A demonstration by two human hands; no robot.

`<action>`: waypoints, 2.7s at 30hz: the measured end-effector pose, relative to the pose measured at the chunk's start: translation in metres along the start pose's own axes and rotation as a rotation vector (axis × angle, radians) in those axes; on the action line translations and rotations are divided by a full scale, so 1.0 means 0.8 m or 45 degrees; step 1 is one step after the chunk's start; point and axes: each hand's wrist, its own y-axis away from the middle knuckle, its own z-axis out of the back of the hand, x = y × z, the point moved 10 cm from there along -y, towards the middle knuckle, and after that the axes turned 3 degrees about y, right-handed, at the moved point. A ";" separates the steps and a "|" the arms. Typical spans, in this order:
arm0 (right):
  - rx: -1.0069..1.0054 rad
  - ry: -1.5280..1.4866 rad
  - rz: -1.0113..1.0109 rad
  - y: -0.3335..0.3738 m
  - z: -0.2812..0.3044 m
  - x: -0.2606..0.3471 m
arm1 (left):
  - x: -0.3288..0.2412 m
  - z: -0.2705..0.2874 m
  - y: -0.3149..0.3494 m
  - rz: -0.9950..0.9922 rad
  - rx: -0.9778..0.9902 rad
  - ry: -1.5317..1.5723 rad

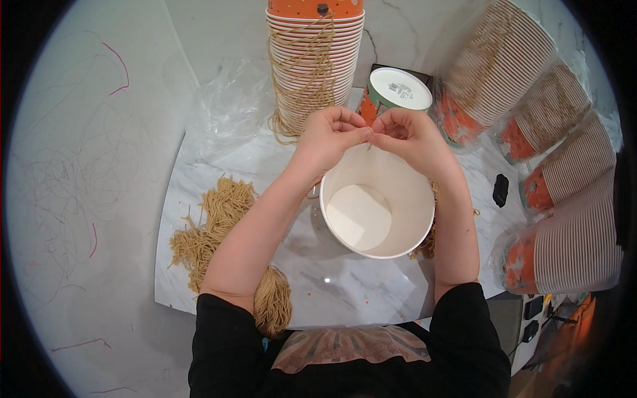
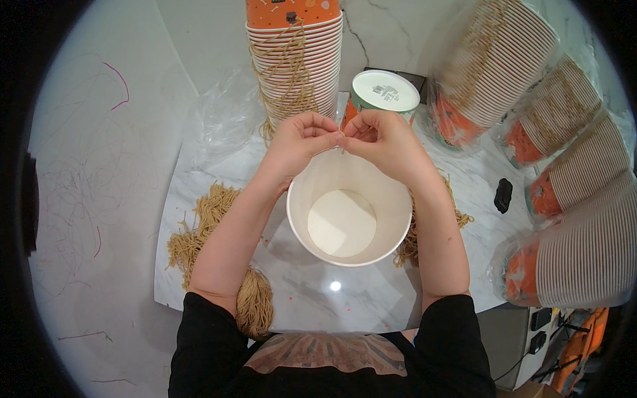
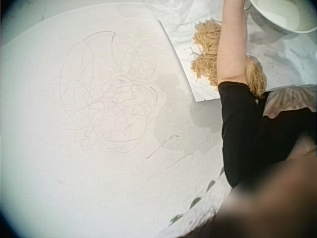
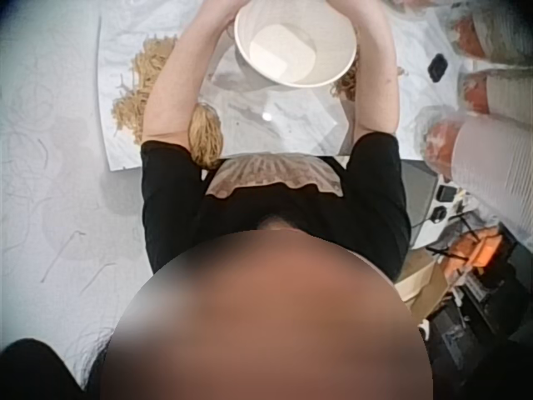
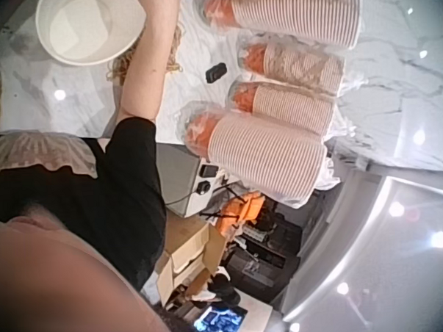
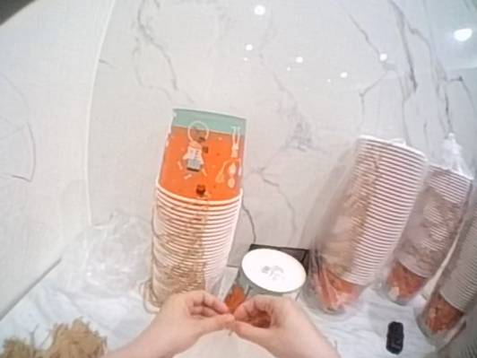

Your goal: Threading and knotting lengths of string through pre-punched holes in the rims of paper cups to create handles or hangers.

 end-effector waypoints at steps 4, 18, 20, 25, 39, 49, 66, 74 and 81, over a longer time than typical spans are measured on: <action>0.046 -0.110 -0.031 -0.002 -0.006 -0.008 | -0.003 0.006 0.000 -0.002 -0.038 -0.083; 0.070 -0.267 -0.163 -0.005 -0.011 -0.025 | 0.000 0.016 -0.003 0.109 0.045 -0.112; 0.093 -0.278 -0.157 -0.006 -0.013 -0.026 | 0.000 0.017 -0.003 0.110 0.062 -0.116; 0.169 -0.368 -0.203 -0.004 -0.020 -0.029 | -0.005 0.011 -0.001 0.105 0.116 -0.157; 0.179 -0.468 -0.257 -0.008 -0.025 -0.036 | -0.027 0.014 0.006 0.051 0.221 -0.355; 0.060 -0.243 -0.039 -0.007 -0.016 -0.016 | -0.015 0.013 0.007 0.198 0.177 -0.411; 0.006 -0.195 0.007 -0.009 -0.013 -0.016 | -0.020 0.028 0.002 0.143 0.063 -0.257; 0.004 -0.182 0.018 -0.010 -0.013 -0.017 | -0.021 0.012 0.010 0.149 0.117 -0.379; 0.014 -0.125 0.011 -0.008 -0.014 -0.009 | -0.009 0.018 0.006 0.229 0.154 -0.328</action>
